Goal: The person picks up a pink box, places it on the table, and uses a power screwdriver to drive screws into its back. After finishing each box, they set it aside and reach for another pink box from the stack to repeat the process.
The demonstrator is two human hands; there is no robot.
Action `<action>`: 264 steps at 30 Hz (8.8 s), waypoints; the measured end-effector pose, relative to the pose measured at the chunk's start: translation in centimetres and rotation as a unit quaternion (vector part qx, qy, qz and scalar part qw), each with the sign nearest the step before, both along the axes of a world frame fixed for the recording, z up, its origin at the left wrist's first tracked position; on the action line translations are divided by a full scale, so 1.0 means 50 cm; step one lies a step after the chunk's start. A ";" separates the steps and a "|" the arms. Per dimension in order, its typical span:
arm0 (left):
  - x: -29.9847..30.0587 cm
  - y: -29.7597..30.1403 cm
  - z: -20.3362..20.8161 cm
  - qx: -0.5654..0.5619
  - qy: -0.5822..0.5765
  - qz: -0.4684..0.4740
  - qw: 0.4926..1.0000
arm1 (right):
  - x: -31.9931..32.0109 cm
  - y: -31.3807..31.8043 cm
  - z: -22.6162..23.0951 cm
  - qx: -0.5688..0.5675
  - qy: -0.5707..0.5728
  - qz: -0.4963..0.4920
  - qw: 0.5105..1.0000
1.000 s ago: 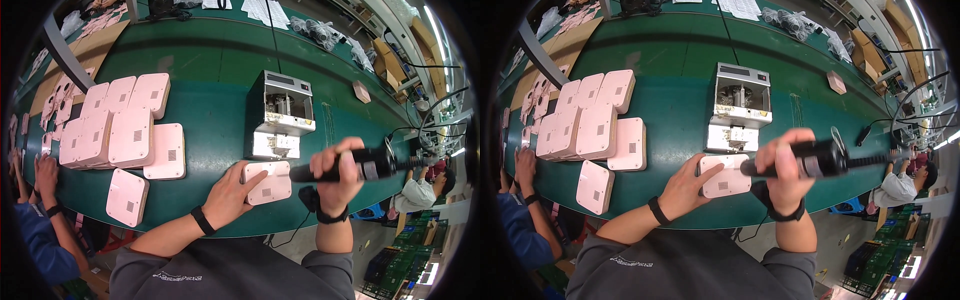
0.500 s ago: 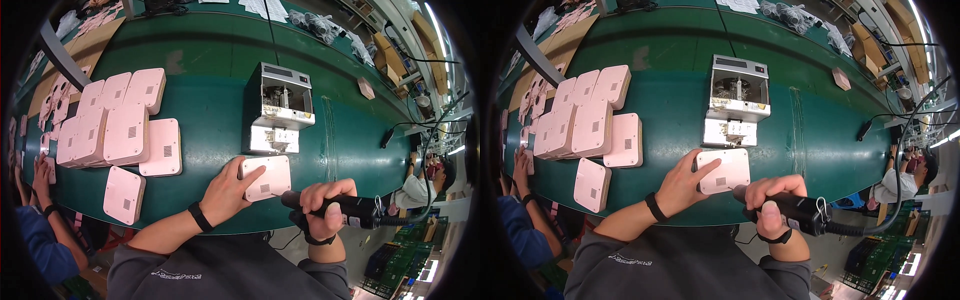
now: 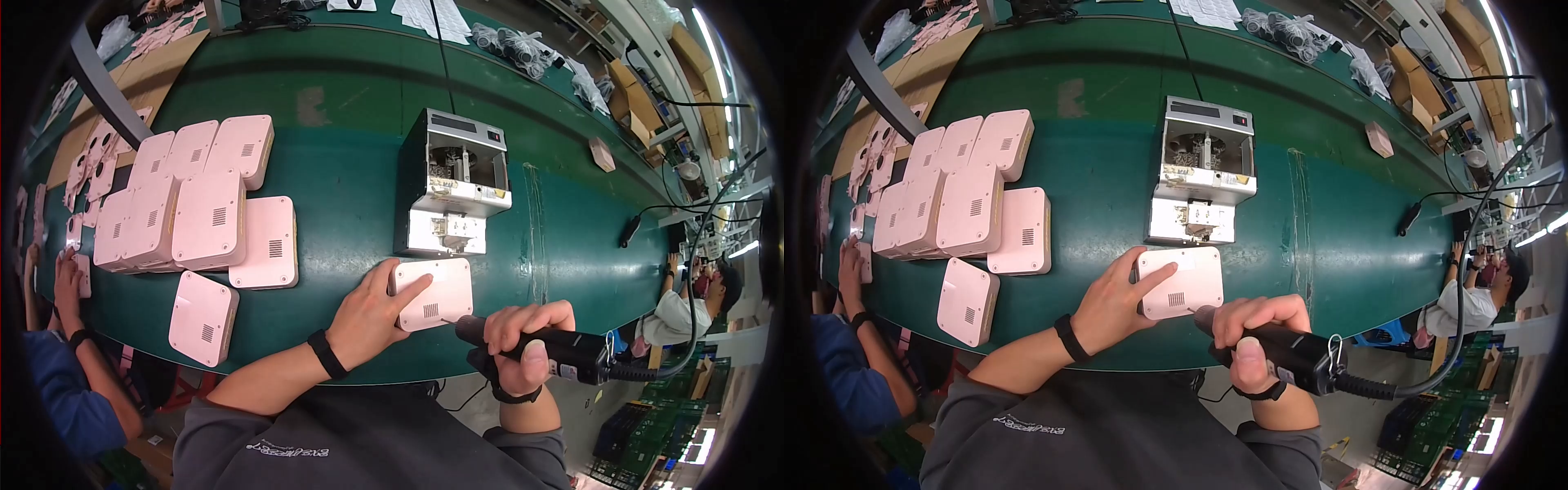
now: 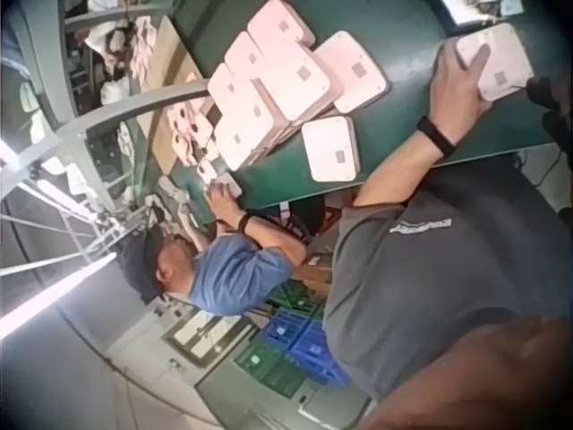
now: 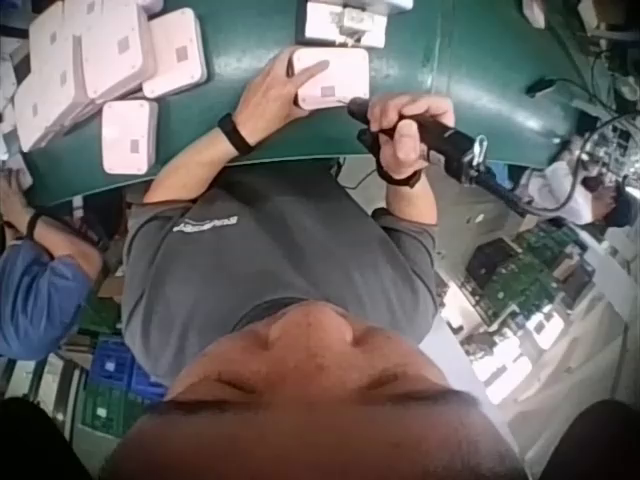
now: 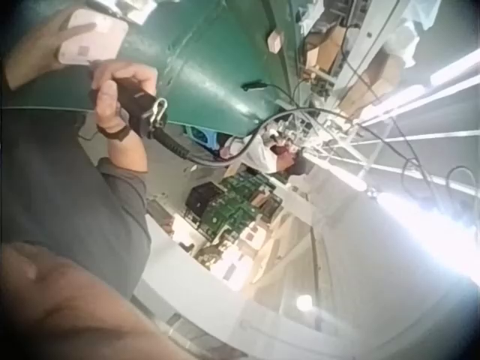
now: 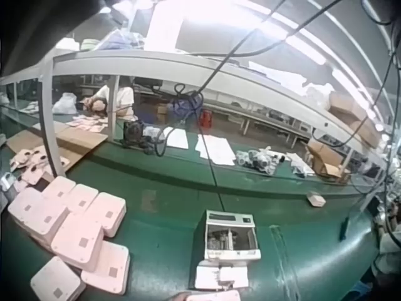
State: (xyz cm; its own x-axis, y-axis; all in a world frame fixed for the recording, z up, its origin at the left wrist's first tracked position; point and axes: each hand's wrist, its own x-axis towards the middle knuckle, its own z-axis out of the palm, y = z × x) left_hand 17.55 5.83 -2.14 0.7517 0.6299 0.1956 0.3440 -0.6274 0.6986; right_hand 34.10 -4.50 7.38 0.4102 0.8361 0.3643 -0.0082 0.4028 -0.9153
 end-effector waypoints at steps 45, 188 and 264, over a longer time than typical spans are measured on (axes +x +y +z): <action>-0.004 -0.002 -0.002 -0.043 -0.029 0.016 0.998 | -0.078 0.041 0.045 -0.061 -0.005 0.107 0.992; -0.037 0.010 0.015 -0.006 0.019 -0.031 0.999 | 0.060 0.086 0.007 0.035 -0.035 -0.090 0.995; 0.006 -0.017 -0.002 0.034 0.009 -0.024 0.999 | -0.005 0.139 0.048 0.038 0.025 0.039 0.998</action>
